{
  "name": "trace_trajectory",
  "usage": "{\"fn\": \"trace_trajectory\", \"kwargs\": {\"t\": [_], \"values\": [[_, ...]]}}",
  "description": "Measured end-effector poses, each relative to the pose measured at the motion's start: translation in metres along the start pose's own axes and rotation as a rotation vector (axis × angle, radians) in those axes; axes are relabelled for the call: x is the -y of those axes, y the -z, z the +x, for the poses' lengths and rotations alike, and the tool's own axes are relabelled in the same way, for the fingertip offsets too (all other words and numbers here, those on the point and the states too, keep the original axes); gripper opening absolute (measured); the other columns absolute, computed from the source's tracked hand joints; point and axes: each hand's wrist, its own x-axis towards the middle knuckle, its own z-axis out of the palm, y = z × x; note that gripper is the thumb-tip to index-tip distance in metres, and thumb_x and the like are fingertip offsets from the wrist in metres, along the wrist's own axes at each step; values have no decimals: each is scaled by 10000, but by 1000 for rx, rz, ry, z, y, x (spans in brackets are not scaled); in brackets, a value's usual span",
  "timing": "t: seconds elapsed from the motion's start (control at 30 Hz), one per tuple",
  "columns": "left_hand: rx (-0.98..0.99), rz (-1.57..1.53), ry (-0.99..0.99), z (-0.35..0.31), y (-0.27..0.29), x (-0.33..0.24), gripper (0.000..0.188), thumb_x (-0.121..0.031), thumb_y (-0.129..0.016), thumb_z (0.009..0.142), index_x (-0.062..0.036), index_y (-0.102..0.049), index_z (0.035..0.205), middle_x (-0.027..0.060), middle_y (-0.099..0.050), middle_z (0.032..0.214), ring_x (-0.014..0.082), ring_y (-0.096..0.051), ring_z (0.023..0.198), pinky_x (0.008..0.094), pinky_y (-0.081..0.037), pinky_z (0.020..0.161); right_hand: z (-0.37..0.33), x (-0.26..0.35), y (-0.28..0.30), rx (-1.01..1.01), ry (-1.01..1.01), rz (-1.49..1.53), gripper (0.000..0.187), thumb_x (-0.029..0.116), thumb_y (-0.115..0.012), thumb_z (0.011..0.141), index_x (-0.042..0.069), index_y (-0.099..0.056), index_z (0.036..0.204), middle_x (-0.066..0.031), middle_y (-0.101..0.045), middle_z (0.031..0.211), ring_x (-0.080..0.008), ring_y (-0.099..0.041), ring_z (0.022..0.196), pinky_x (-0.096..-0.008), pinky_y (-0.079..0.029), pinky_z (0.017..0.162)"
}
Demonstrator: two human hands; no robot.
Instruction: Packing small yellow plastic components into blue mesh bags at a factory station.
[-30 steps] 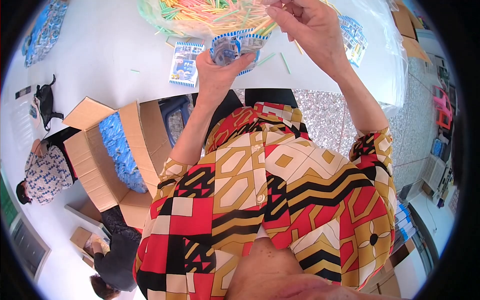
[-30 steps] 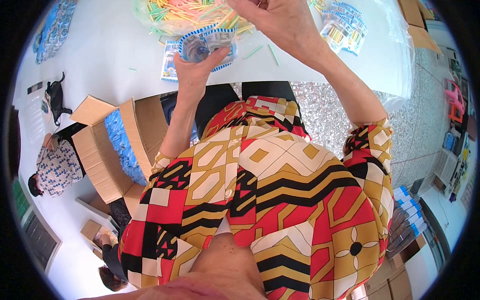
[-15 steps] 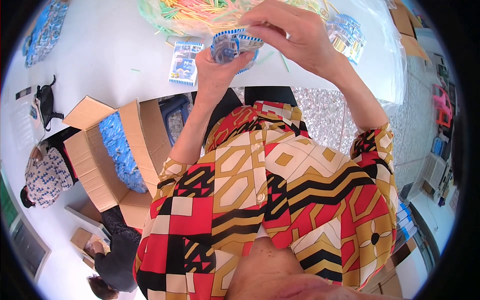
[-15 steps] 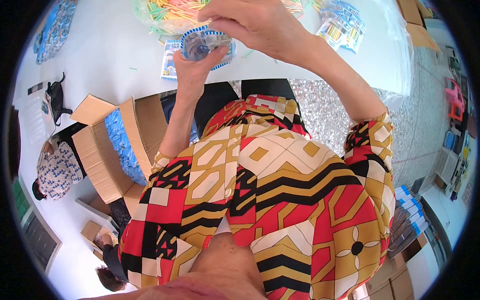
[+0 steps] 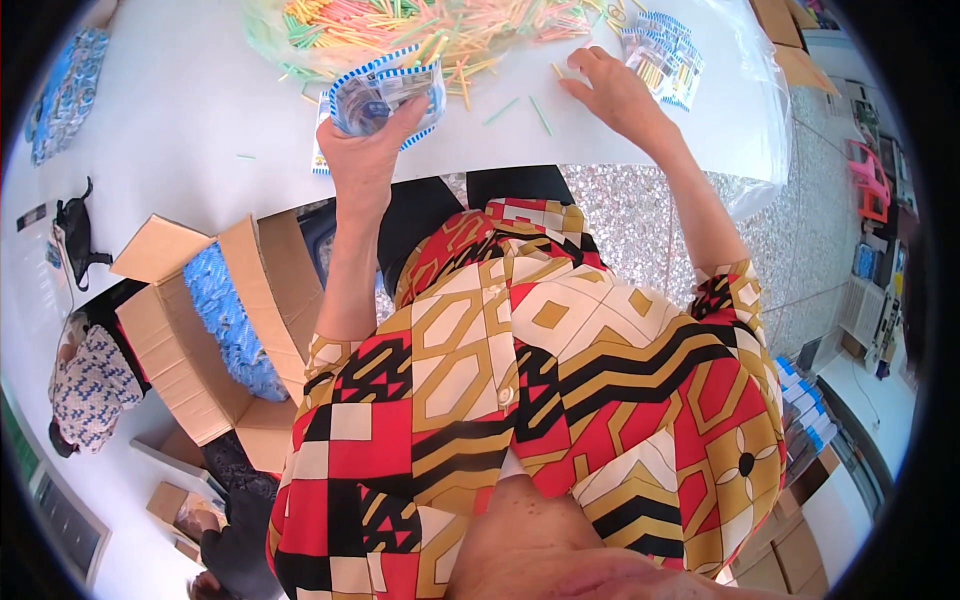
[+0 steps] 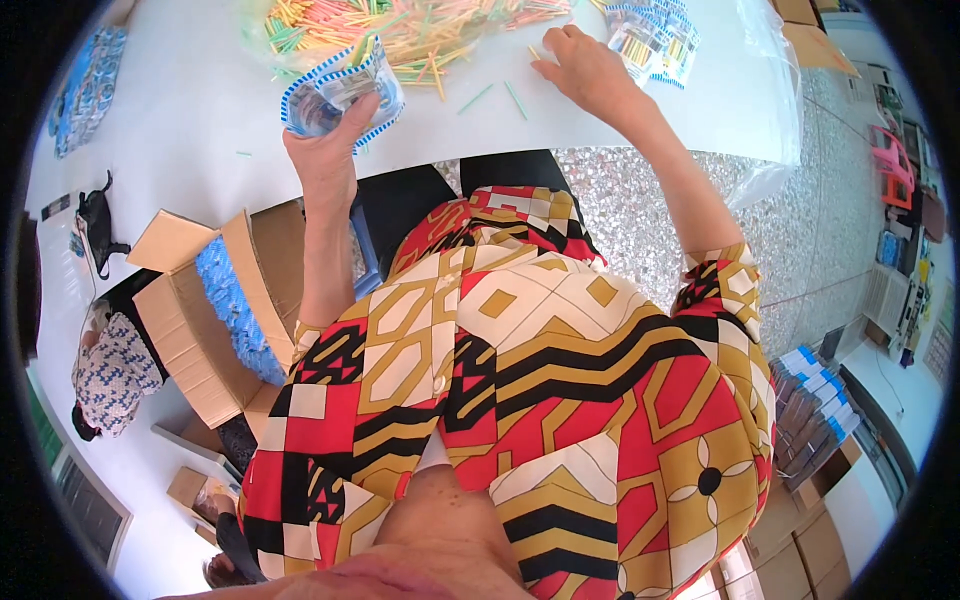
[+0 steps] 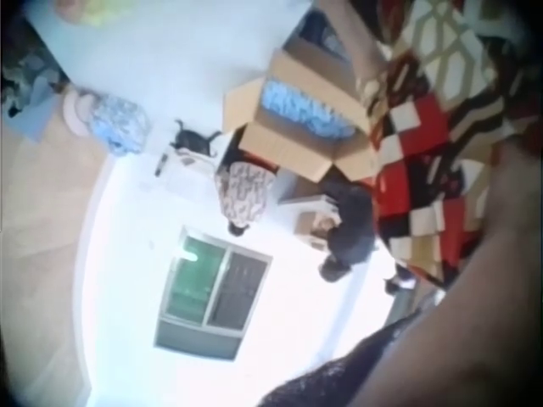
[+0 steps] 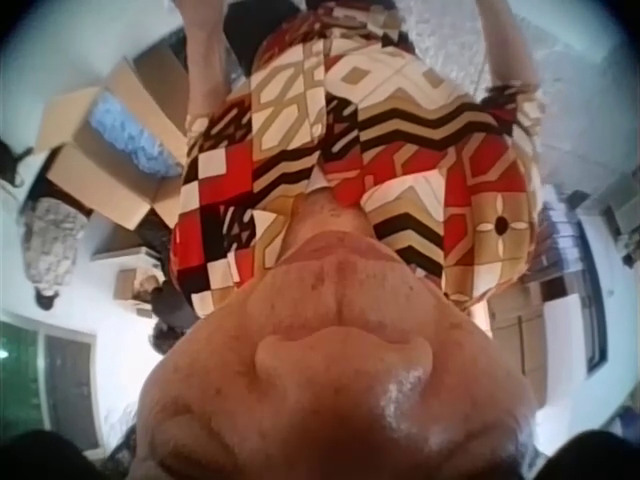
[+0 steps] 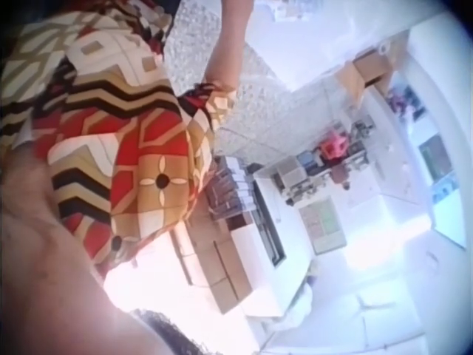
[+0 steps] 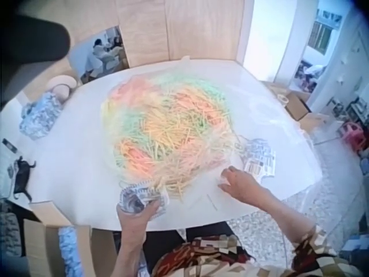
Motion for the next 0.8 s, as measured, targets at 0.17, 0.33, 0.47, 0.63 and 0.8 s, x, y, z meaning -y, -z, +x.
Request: {"fn": "trace_trajectory", "kwargs": {"t": [0.17,0.33,0.47,0.63,0.8], "values": [[-17,1,2,-3,3,0,274,-38,-763,720,12,-650,965,48,-675,890,98,-625,781,246,-503,744,-5,23,-14,-5,-2,119,227,186,-609,841,18,-523,966,-171,-595,834,-343,-600,765,-402,-473,675],[-19,-8,-3,-5,3,2,288,-39,-762,722,13,-641,978,48,-672,889,100,-624,787,248,-501,749,-12,55,-26,20,-28,347,227,100,-621,819,14,-500,992,-136,-563,649,-332,-578,634,-386,-451,596],[3,-25,-11,-7,1,-1,291,-38,-764,721,14,-641,979,50,-673,888,100,-624,784,248,-503,745,-9,69,-32,22,26,447,225,54,-590,822,23,-497,1025,-113,-556,612,-322,-582,613,-383,-460,593],[-18,-11,-31,-10,7,-2,278,-45,-763,725,13,-649,971,51,-674,883,97,-624,768,241,-510,724,-1,61,-22,46,149,275,295,4,-575,786,46,-511,1071,-108,-612,812,-309,-615,725,-382,-486,651],[-21,-18,-27,-12,10,-2,267,-49,-763,725,13,-655,962,51,-676,875,95,-626,766,239,-511,724,9,59,-16,89,655,-88,405,-45,-581,734,88,-536,1115,-66,-495,1191,-231,-562,993,-341,-518,742]]}}
